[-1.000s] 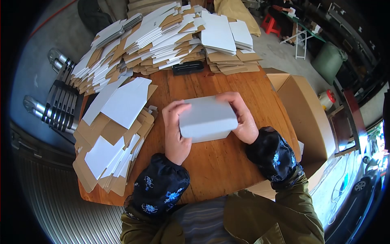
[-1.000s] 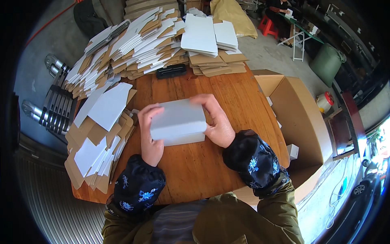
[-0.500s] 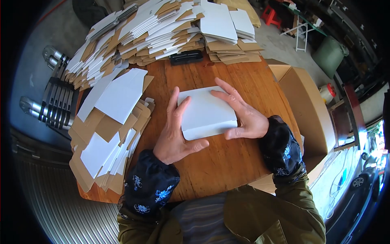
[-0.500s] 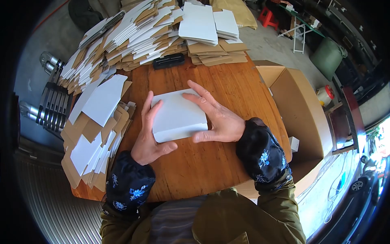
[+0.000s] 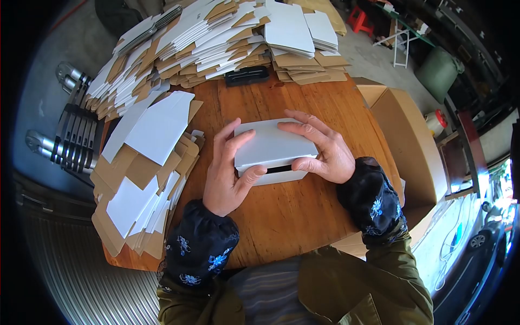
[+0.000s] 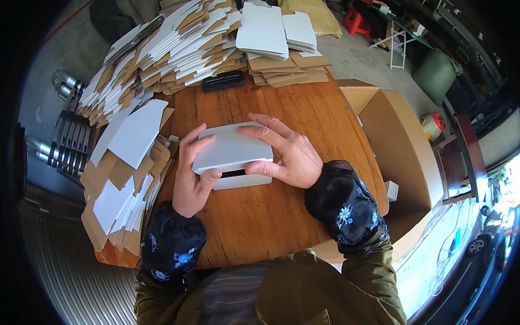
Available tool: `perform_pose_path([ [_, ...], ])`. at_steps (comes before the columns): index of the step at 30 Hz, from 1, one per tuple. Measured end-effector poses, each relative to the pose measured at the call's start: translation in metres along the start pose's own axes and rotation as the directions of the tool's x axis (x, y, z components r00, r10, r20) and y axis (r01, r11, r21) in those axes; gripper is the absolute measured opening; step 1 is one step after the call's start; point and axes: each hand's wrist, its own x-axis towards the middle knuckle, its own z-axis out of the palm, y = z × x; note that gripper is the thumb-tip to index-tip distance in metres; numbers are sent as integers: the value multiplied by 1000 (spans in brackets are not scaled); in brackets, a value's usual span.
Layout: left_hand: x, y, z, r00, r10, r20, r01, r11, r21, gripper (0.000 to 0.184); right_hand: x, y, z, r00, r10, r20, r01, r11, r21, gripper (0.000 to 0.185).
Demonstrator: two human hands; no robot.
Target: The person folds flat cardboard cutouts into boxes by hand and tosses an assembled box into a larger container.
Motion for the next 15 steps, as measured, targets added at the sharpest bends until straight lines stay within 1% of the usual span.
perform_pose_path([
  [3,0,0,1,1000,12,-14,-12,1000,-7,61,-1,-2,1,1000,23,-8,-23,1000,21,63],
  [6,0,0,2,1000,19,-17,-19,1000,-5,60,-1,-2,2,1000,20,-2,-20,999,30,62],
  [9,-1,-2,2,1000,22,-13,-23,1000,-19,60,-1,2,4,999,-41,-17,42,997,57,60],
  [12,-2,-2,3,1000,8,-4,-8,999,-41,60,-2,2,6,1000,-18,-3,18,991,135,55],
  [15,-2,-1,3,1000,4,2,-4,999,-49,60,-1,3,7,999,-50,1,49,990,132,51],
])
